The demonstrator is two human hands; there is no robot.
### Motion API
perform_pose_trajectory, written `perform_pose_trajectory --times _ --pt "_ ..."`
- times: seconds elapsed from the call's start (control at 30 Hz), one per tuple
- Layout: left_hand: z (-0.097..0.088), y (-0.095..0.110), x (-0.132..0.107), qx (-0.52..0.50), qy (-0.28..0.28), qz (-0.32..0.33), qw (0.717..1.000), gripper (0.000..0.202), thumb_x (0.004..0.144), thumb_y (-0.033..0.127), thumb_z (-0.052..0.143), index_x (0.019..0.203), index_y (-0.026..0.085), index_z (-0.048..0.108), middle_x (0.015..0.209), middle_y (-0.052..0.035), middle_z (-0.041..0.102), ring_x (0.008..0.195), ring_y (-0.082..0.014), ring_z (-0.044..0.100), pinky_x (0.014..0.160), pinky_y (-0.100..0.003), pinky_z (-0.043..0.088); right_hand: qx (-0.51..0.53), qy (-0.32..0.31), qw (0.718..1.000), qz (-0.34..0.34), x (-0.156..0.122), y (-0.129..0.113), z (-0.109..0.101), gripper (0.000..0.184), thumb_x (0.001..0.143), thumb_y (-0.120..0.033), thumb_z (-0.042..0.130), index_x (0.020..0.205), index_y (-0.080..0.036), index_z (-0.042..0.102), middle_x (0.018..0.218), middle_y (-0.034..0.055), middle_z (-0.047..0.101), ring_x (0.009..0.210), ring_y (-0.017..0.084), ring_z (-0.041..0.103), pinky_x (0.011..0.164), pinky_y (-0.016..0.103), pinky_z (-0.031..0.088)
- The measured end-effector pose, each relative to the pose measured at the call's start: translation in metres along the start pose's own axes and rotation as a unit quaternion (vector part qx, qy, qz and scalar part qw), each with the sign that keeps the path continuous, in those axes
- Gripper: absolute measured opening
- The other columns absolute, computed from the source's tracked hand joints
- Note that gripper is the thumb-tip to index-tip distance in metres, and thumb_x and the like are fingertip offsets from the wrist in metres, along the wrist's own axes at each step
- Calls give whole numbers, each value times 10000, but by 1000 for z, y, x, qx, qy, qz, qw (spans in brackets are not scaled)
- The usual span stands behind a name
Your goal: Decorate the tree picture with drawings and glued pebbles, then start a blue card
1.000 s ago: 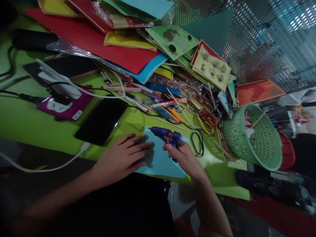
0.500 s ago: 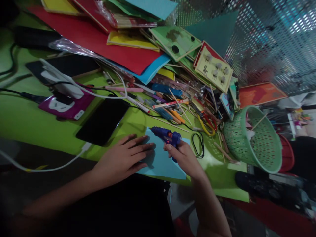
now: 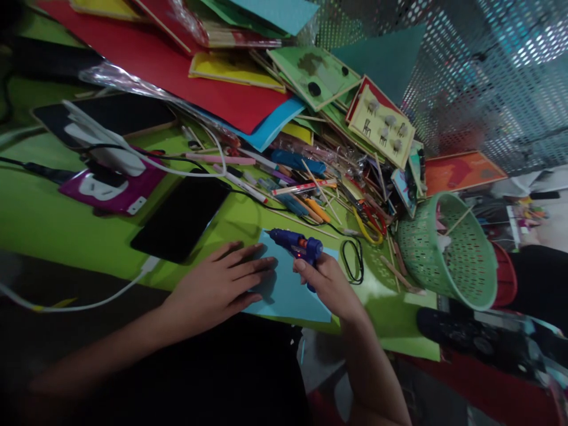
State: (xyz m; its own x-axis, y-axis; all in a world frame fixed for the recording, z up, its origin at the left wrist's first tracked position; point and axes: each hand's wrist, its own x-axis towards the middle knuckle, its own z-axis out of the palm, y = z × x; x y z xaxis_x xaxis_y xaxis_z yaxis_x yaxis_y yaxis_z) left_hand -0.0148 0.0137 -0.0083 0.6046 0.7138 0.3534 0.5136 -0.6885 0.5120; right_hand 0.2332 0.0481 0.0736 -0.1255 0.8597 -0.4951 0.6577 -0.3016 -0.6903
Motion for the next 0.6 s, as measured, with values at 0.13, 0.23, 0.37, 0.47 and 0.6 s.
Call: perform_pose_trajectory --times 0.13,0.23,0.37,0.47,0.6 --pt "1 0 0 -3 1 -5 1000 294 1006 396 590 1227 226 685 1442 -4 652 1418 -283 501 1178 -499 338 0 -4 1000 1 -1 -1 0 516 842 -674 600 850 -164 672 653 19 584 587 149 526 538 275 396" --pt "0 1 0 -9 -3 -10 1000 289 1005 399 591 1214 225 689 1452 -1 644 1431 -276 491 1191 -490 333 5 -6 1000 -5 0 1 0 489 849 -667 608 849 -183 673 650 16 581 586 154 523 540 280 399" --pt "0 1 -1 -10 -4 -14 1000 299 1006 407 588 1227 232 688 1449 -3 647 1437 -268 487 1195 -489 332 3 -8 1000 -13 2 2 1 462 865 -657 608 845 -200 670 654 13 589 584 154 518 553 284 410" --pt "1 0 -1 -10 -5 -16 1000 310 1003 421 594 1240 242 683 1453 11 644 1438 -265 486 1200 -485 323 -5 -6 1000 -11 1 3 -1 468 870 -653 596 838 -192 666 644 8 581 576 149 513 550 281 405" --pt "0 1 -1 -11 -1 -12 1000 309 1011 421 583 1243 241 678 1460 31 638 1443 -270 478 1200 -483 311 -17 0 1000 -5 -3 4 -5 498 878 -665 575 842 -176 664 635 6 580 572 143 510 538 271 389"
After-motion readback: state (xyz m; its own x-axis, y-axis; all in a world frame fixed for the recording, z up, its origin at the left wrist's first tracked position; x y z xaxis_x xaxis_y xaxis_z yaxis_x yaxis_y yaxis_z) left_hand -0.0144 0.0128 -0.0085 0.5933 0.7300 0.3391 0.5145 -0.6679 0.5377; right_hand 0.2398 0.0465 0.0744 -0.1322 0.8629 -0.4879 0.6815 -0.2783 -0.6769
